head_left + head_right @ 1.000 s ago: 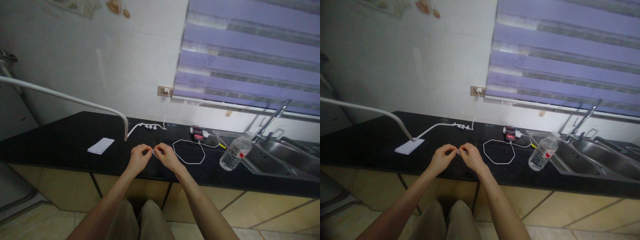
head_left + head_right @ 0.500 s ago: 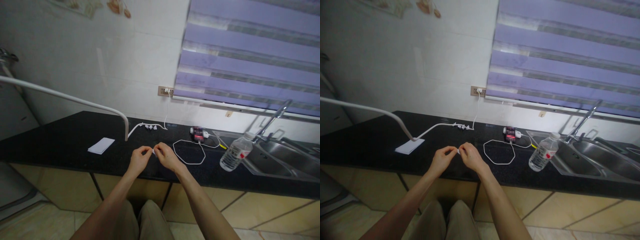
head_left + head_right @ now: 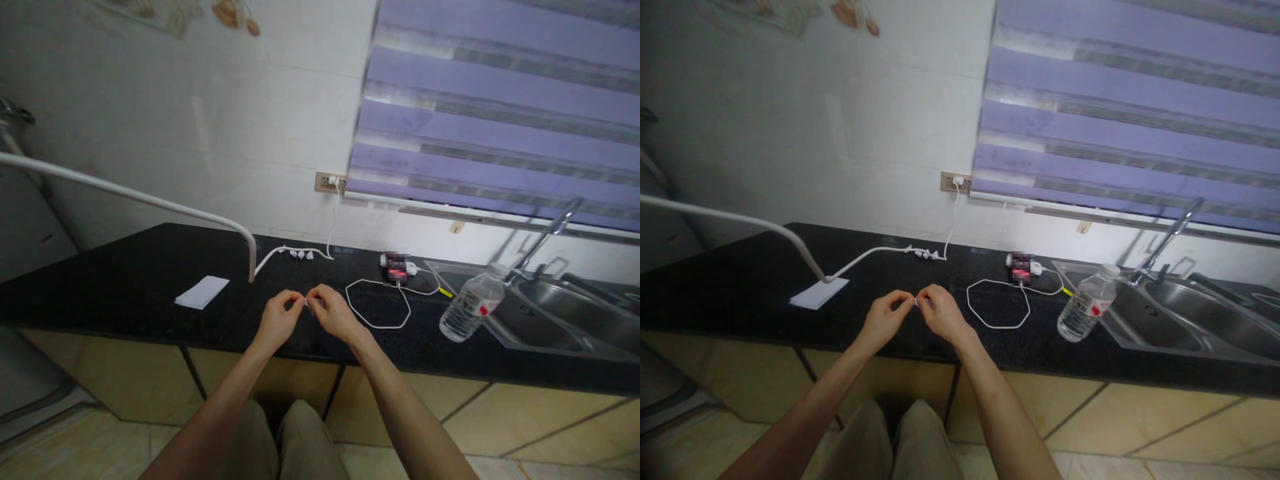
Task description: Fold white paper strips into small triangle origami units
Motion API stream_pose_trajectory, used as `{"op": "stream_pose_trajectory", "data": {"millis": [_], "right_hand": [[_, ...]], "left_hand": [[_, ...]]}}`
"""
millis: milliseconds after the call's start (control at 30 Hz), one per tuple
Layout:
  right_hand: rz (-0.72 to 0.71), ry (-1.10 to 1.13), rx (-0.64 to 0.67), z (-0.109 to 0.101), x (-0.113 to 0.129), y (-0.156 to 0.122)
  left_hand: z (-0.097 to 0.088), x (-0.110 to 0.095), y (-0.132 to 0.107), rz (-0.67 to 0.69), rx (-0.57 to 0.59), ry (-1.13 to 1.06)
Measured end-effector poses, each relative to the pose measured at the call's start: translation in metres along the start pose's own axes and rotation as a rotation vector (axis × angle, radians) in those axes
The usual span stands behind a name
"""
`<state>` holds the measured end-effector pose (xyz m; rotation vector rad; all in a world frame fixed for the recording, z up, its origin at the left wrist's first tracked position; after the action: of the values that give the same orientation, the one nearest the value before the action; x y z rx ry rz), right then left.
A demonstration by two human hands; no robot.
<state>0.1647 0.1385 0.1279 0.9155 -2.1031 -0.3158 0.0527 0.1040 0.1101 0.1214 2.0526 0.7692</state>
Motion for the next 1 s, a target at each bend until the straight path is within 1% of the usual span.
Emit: {"op": "stream_pose_trajectory", "data": {"millis": [133, 233, 500, 633, 700, 767, 867, 933, 1000], "right_hand": [[0.011, 0.021, 0.021, -0.001, 0.0, 0.0], [0.006, 0.038, 0.027, -0.002, 0.001, 0.0], [0.073, 0.084, 0.052, 0.0, -0.006, 0.002], [0.045, 0.023, 0.031, 0.002, -0.002, 0.003], [0.011, -0.033, -0.003, 0.002, 0.002, 0.003], [-0.017, -0.078, -0.039, 0.002, 0.005, 0.003], [-0.013, -0.083, -0.062, 0.002, 0.004, 0.003], [0.005, -0.055, -0.062, 0.001, 0.002, 0.003], [0.021, -0.024, -0.059, 0.001, -0.001, 0.003]], "left_hand": [[0.004, 0.015, -0.001, -0.087, 0.032, -0.104], [0.005, 0.02, -0.001, -0.107, 0.024, -0.116], [0.005, 0.014, 0.001, -0.048, 0.018, -0.103], [0.003, 0.003, 0.002, 0.023, 0.026, -0.017], [0.001, -0.004, 0.003, 0.075, 0.001, 0.056], [-0.001, -0.006, 0.002, 0.089, -0.041, 0.095], [0.002, 0.005, -0.001, 0.003, -0.064, 0.025], [0.006, 0.016, -0.003, -0.071, -0.039, -0.073], [0.009, 0.021, -0.004, -0.095, -0.017, -0.136]]}}
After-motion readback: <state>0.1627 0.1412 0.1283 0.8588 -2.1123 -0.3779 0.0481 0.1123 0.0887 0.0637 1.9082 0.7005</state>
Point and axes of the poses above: each hand's wrist, its own y-axis towards the middle knuckle, its own z-axis out of the palm, x = y × z, the point moved 8 cm from there along y, towards the middle knuckle, and after that the axes turned 9 degrees about z, right-handed, at the moved point
